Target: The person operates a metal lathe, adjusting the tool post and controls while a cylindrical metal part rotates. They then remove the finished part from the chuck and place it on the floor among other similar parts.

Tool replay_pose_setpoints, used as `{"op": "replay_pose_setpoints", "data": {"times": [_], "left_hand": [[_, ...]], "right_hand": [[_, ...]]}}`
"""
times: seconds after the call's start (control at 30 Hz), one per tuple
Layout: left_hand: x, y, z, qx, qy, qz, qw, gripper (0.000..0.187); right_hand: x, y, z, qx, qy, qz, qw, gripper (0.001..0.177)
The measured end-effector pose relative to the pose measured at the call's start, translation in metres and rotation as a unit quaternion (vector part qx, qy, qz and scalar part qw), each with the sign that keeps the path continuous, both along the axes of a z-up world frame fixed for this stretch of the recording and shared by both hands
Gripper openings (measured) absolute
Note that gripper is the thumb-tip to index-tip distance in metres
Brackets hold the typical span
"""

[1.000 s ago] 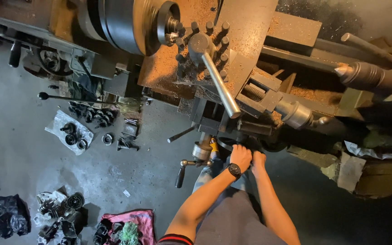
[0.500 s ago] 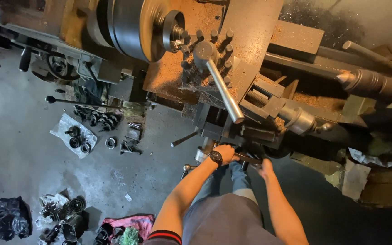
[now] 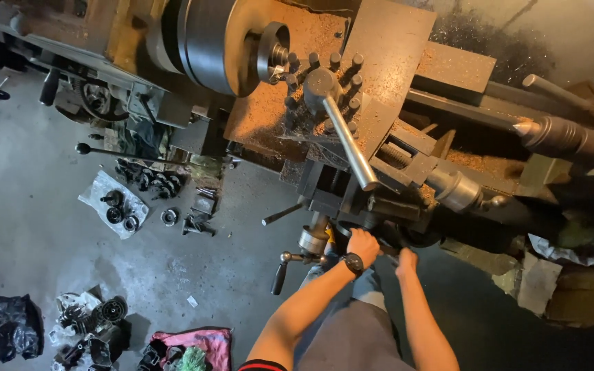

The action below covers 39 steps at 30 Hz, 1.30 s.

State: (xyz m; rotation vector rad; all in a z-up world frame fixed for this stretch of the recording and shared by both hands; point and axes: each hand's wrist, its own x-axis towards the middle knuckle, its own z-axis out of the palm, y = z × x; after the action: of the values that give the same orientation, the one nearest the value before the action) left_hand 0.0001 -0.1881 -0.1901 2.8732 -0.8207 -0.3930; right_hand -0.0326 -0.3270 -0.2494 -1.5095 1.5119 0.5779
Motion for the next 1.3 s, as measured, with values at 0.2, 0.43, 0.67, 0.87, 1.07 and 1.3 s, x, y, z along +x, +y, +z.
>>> {"op": "replay_pose_setpoints", "data": {"times": [0.2, 0.43, 0.67, 0.87, 1.07, 1.3], "left_hand": [[0.005, -0.024, 0.038, 0.088, 0.071, -0.047, 0.993, 0.032], [0.003, -0.027, 0.026, 0.018, 0.03, -0.011, 0.999, 0.025], [0.012, 0.007, 0.09, -0.096, 0.025, 0.002, 0.995, 0.031], [0.009, 0.071, 0.155, -0.296, -0.048, 0.108, 0.948, 0.014], [-0.002, 0.146, 0.195, -0.211, -0.056, 0.307, 0.926, 0.024], [-0.022, 0.189, 0.172, -0.218, 0.271, 0.52, 0.78, 0.089]], "right_hand": [[0.01, 0.024, 0.056, 0.037, -0.053, -0.054, 0.996, 0.059], [0.017, 0.021, 0.056, 0.085, -0.079, -0.121, 0.986, 0.052], [0.022, 0.013, 0.054, 0.145, -0.109, -0.2, 0.963, 0.043], [0.021, 0.004, 0.049, 0.197, -0.13, -0.26, 0.937, 0.035], [0.022, 0.003, 0.044, 0.249, -0.145, -0.315, 0.904, 0.028], [0.02, 0.002, 0.055, 0.271, -0.158, -0.095, 0.945, 0.037]]}}
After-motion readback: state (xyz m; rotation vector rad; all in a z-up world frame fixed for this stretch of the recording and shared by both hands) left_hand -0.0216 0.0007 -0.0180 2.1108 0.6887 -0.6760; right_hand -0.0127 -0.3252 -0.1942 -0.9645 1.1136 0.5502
